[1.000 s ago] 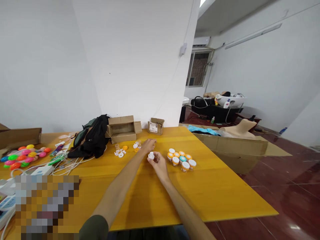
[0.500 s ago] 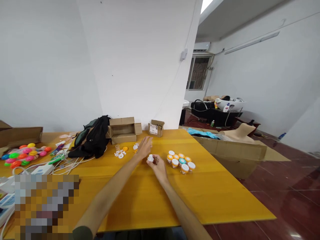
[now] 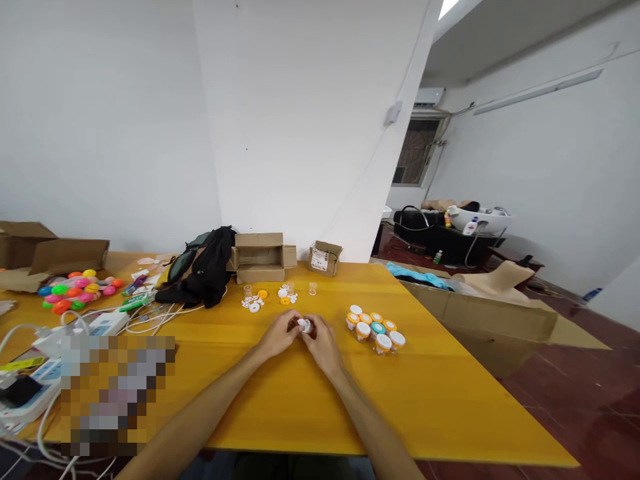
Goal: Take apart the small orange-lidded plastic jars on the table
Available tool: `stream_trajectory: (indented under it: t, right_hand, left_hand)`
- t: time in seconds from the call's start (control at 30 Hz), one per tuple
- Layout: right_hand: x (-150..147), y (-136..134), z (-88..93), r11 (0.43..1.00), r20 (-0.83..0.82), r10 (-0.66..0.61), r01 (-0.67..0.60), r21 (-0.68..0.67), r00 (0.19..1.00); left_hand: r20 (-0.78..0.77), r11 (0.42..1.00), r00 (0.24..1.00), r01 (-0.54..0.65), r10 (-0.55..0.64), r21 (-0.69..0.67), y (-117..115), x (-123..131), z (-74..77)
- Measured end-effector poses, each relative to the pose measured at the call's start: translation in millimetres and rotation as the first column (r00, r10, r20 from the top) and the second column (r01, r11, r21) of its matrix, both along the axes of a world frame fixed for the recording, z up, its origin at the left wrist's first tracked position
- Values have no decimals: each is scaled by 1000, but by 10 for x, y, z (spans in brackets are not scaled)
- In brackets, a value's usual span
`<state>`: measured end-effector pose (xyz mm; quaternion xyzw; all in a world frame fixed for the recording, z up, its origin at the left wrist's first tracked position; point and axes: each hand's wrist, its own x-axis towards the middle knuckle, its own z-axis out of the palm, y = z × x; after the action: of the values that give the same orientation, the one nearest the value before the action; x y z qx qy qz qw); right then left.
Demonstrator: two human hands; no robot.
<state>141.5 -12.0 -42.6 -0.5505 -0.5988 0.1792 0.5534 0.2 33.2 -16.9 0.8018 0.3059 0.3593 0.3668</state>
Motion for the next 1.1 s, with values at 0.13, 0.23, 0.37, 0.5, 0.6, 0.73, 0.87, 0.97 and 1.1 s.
stream_trajectory:
  t: [0.13, 0.23, 0.37, 0.5, 0.6, 0.73, 0.87, 0.97, 1.1]
  right_hand:
    - [3, -29, 5, 999, 161, 35, -30, -33, 986]
    - [18, -41, 14, 997, 211, 67, -55, -61, 975]
    - [29, -53, 37, 992, 215, 113, -100, -73, 970]
    - [28, -64, 49, 991, 235, 127, -114, -68, 964]
    - [32, -68, 40, 992, 248, 121, -111, -56, 961]
    - [39, -68, 18, 994, 278, 110, -99, -55, 954]
    - [35, -71, 7, 996, 316, 88, -75, -53, 945]
    - [27, -78, 11, 996, 334, 82, -71, -46, 939]
    - [16, -83, 10, 998, 361, 63, -59, -23, 931]
  left_hand:
    - [-58, 995, 998, 0, 6, 104, -20, -46, 4]
    - [-113, 987, 994, 12, 7, 162, -40, -72, 23]
    - [-117, 986, 993, 25, -6, 166, -29, -91, 32]
    - [-104, 983, 994, 59, -41, 175, -7, -93, 24]
    - [-105, 982, 993, 65, -47, 178, -6, -82, 18]
    - [-87, 987, 995, 51, -38, 154, -20, -59, 15]
    - [-63, 992, 997, 51, -45, 113, -22, -39, 8]
    - [-27, 996, 998, 54, -52, 73, -9, -29, -8]
    - [19, 999, 998, 52, -52, 16, 17, -16, -46]
